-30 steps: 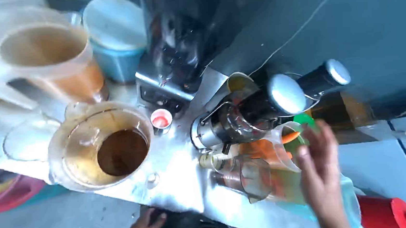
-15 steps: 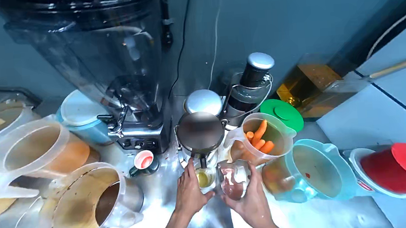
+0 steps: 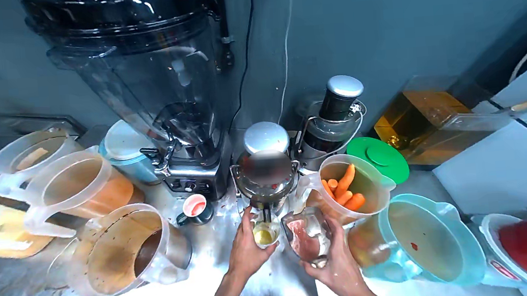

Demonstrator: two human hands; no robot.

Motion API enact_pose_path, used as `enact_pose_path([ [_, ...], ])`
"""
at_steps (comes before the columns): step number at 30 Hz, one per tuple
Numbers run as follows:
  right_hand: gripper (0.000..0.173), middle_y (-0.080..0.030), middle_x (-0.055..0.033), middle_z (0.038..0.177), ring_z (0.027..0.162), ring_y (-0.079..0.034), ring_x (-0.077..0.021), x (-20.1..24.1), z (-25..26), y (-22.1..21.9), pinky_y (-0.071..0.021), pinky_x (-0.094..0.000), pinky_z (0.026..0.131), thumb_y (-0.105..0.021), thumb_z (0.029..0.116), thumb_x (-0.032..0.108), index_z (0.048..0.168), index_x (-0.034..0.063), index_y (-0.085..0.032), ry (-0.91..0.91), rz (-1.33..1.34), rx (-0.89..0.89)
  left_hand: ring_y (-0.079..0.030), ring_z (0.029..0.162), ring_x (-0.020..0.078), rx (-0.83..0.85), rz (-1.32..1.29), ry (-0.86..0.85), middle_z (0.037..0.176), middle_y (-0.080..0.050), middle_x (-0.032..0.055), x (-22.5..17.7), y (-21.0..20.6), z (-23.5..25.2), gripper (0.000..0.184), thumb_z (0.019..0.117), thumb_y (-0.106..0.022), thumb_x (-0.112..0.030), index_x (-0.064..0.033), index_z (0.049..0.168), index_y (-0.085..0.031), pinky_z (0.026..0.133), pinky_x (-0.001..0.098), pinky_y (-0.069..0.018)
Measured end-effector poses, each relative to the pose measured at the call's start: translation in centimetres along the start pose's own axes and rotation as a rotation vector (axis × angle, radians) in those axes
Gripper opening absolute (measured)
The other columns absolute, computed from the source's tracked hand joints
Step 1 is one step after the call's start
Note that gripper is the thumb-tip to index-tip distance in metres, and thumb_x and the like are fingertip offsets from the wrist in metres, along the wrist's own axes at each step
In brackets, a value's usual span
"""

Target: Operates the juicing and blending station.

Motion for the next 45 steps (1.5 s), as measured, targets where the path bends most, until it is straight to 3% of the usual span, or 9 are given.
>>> enact_pose_path([
  [8,0.137,-0.043,-0.0292,0.151,0.139,-0.049,-0.0261,-1.5,-0.9,0.3,-0.0464,-0.0371,0.114,-0.098,0.0533,0.046,0.152,-0.0076,-0.020,0.136,0.133,-0.021,-0.064,0.119,0.0178,0.050,-0.046,0.035,0.136,-0.062,0.0081,-0.2,0.0,0.2,0.125,0.0615,-0.093,-0.050,-0.0046,0.158,-0.026,0.102,0.0371,-0.0548],
  [14,0.115,-0.050,-0.0246,0.144,0.125,-0.060,-0.0218,-1.8,-1.5,0.8,-0.0548,-0.0358,0.104,-0.098,0.0615,0.038,0.147,-0.0045,-0.034,0.137,0.185,-0.027,-0.064,0.120,0.0196,0.039,-0.049,0.015,0.136,-0.062,0.0090,-0.2,0.0,0.3,0.123,0.0630,-0.092,-0.051,-0.0039,0.157,-0.027,0.102,0.0392,-0.0554],
  [17,0.054,-0.048,-0.0294,0.149,0.136,-0.054,-0.0293,-1.8,-2.1,0.7,-0.0523,-0.0383,0.107,-0.094,0.0691,0.040,0.106,0.0065,-0.072,0.171,0.103,-0.024,-0.064,0.119,0.0189,0.037,-0.052,0.006,0.135,-0.062,0.0088,-0.1,-0.1,0.3,0.123,0.0625,-0.092,-0.050,-0.0037,0.157,-0.027,0.101,0.0387,-0.0555],
  [19,0.031,-0.045,-0.0309,0.151,0.138,-0.052,-0.0287,-1.6,-2.5,0.4,-0.0513,-0.0360,0.108,-0.091,0.0734,0.038,0.082,0.0135,-0.074,0.183,0.084,-0.019,-0.064,0.119,0.0185,0.050,-0.053,0.011,0.136,-0.062,0.0082,0.0,-0.1,0.4,0.123,0.0624,-0.092,-0.050,-0.0042,0.157,-0.027,0.101,0.0384,-0.0555],
  [21,0.029,-0.041,-0.0332,0.152,0.140,-0.050,-0.0305,-1.5,-2.8,0.0,-0.0505,-0.0359,0.109,-0.089,0.0766,0.034,0.071,0.0128,-0.071,0.179,0.115,-0.010,-0.064,0.119,0.0180,0.052,-0.052,0.002,0.135,-0.062,0.0080,0.1,0.0,0.5,0.123,0.0615,-0.092,-0.050,-0.0040,0.156,-0.029,0.101,0.0380,-0.0557],
  [24,0.027,-0.038,-0.0342,0.154,0.142,-0.046,-0.0310,-1.3,-3.0,0.0,-0.0482,-0.0348,0.111,-0.088,0.0787,0.030,0.072,0.0107,-0.070,0.171,0.146,-0.009,-0.064,0.119,0.0178,0.070,-0.057,0.002,0.135,-0.062,0.0072,0.1,0.1,0.6,0.123,0.0613,-0.092,-0.050,-0.0045,0.156,-0.028,0.101,0.0379,-0.0553],
  [28,0.026,-0.038,-0.0308,0.156,0.142,-0.048,-0.0296,-1.1,-3.1,-0.2,-0.0484,-0.0358,0.111,-0.086,0.0806,0.032,0.095,0.0143,-0.074,0.173,0.094,-0.028,-0.064,0.118,0.0172,0.061,-0.060,-0.001,0.134,-0.063,0.0071,0.2,0.1,0.5,0.123,0.0611,-0.092,-0.050,-0.0048,0.156,-0.029,0.101,0.0371,-0.0557],
  [33,0.017,-0.036,-0.0340,0.156,0.143,-0.046,-0.0331,-1.2,-3.0,-0.4,-0.0482,-0.0375,0.112,-0.085,0.0822,0.032,0.086,0.0168,-0.079,0.167,0.099,0.004,-0.065,0.117,0.0154,0.043,-0.094,-0.012,0.132,-0.063,0.0069,0.4,0.0,0.5,0.122,0.0604,-0.093,-0.050,-0.0060,0.155,-0.030,0.100,0.0353,-0.0562],
  [45,0.017,-0.035,-0.0332,0.157,0.143,-0.045,-0.0332,-1.6,-3.3,-0.4,-0.0484,-0.0380,0.111,-0.083,0.0835,0.034,0.085,0.0172,-0.078,0.170,0.089,0.004,-0.060,0.127,0.0174,0.000,-0.148,-0.060,0.138,-0.061,0.0099,0.9,-0.5,0.1,0.120,0.0618,-0.095,-0.046,-0.0030,0.154,-0.032,0.108,0.0369,-0.0519],
])
Point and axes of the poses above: each hand's wrist, its own z-axis towards the middle knuckle, its own y-axis out of the back of the hand, x = y × z, the point moved 8 cm from there along z, towards the middle knuckle
